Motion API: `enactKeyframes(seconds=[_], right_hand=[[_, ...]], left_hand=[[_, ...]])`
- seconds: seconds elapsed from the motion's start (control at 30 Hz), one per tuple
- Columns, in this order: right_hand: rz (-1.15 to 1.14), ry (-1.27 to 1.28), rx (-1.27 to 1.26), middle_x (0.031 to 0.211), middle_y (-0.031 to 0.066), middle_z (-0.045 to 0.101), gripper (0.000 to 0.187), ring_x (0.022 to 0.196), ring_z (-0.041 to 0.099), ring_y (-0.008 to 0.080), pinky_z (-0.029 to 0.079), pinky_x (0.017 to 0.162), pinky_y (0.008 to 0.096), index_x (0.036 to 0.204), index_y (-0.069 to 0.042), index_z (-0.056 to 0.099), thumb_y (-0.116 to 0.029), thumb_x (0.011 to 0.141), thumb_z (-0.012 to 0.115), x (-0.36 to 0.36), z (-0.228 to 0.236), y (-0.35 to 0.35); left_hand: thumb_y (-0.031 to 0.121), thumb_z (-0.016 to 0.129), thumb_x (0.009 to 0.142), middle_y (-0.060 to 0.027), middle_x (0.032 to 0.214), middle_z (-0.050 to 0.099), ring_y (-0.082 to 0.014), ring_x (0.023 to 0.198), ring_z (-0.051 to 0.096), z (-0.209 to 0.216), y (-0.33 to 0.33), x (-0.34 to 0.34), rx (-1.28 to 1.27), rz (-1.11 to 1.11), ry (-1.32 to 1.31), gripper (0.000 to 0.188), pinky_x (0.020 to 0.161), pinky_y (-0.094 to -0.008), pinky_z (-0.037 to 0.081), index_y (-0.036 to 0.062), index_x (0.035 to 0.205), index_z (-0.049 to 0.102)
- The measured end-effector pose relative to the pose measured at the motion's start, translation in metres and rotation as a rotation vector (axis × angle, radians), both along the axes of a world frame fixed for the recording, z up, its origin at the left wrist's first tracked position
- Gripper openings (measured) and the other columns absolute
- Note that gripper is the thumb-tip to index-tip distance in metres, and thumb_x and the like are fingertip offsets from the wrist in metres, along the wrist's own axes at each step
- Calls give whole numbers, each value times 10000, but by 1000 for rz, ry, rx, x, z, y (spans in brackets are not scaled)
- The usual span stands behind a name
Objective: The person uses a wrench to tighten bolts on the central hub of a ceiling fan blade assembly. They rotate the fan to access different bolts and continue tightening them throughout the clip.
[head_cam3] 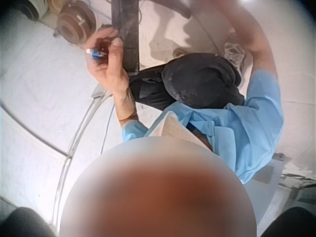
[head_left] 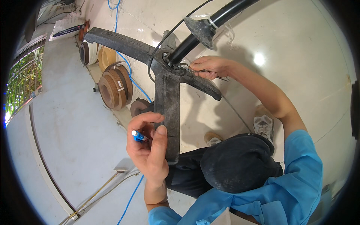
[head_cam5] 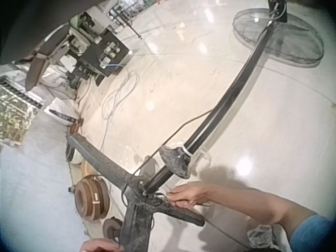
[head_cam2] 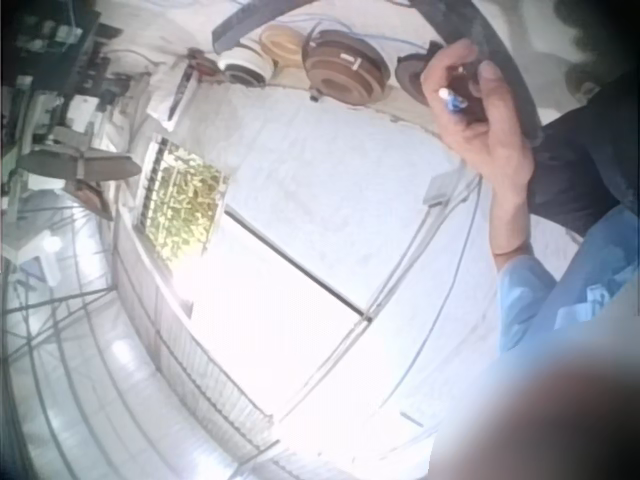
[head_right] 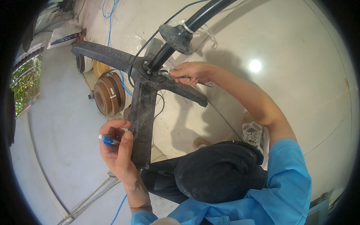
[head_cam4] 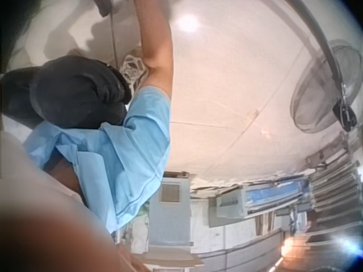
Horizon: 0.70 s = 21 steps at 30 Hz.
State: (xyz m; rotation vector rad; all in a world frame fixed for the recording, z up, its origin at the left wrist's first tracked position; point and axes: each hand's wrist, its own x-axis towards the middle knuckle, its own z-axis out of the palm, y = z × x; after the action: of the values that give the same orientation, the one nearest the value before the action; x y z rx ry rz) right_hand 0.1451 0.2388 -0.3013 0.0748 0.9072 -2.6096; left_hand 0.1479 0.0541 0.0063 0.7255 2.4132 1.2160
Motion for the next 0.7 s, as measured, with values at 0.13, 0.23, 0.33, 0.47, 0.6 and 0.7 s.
enactKeyframes(seconds=[0.13, 0.23, 0.33, 0.47, 0.6, 0.7], right_hand=[[-40, -39, -61, 609, -62, 402, 414, 452, 306, 27, 217, 387, 216, 969, -41, 526, -443, 1062, 552, 5, 6, -9], [-92, -115, -172, 610, -58, 409, 383, 446, 318, 31, 231, 384, 214, 954, -70, 531, -434, 1074, 530, 15, 18, -22], [-150, -251, -309, 612, -60, 409, 387, 444, 316, 32, 238, 383, 212, 949, -84, 531, -449, 1078, 515, 21, 37, -38], [-210, -418, -434, 616, -66, 407, 443, 441, 299, 31, 241, 382, 213, 969, -67, 517, -497, 1074, 495, 22, 58, -56], [-222, -351, -223, 620, -60, 404, 457, 451, 317, 32, 253, 386, 214, 991, -45, 516, -495, 1073, 498, 24, 56, -49], [-224, -314, -284, 630, -47, 425, 433, 457, 318, 41, 249, 392, 225, 1000, -30, 511, -458, 1069, 533, 25, 55, -49]], left_hand=[[-2, 666, 886, -18, 1012, 655, -39, 716, 404, 0, 0, 0, 10, 20, -9, 229, 631, -195, 319, 6, 1114, 642], [-8, 661, 886, -18, 1008, 652, -37, 713, 403, -1, -1, 2, 24, 32, -14, 226, 628, -194, 317, 6, 1111, 641], [-10, 659, 884, -16, 1006, 645, -38, 715, 405, -2, -1, 3, 35, 46, -14, 223, 630, -196, 318, 5, 1106, 640], [-18, 656, 878, -20, 1031, 629, -44, 728, 404, -1, -1, 1, 26, 16, 5, 227, 649, -201, 324, 2, 1104, 640], [-11, 658, 876, -31, 1078, 617, -53, 741, 401, 0, -4, -2, 9, 6, -13, 236, 672, -204, 326, -3, 1111, 641], [-9, 663, 877, -33, 1094, 613, -56, 752, 397, 1, -6, -3, -22, -8, -33, 230, 680, -203, 325, -4, 1106, 646]])
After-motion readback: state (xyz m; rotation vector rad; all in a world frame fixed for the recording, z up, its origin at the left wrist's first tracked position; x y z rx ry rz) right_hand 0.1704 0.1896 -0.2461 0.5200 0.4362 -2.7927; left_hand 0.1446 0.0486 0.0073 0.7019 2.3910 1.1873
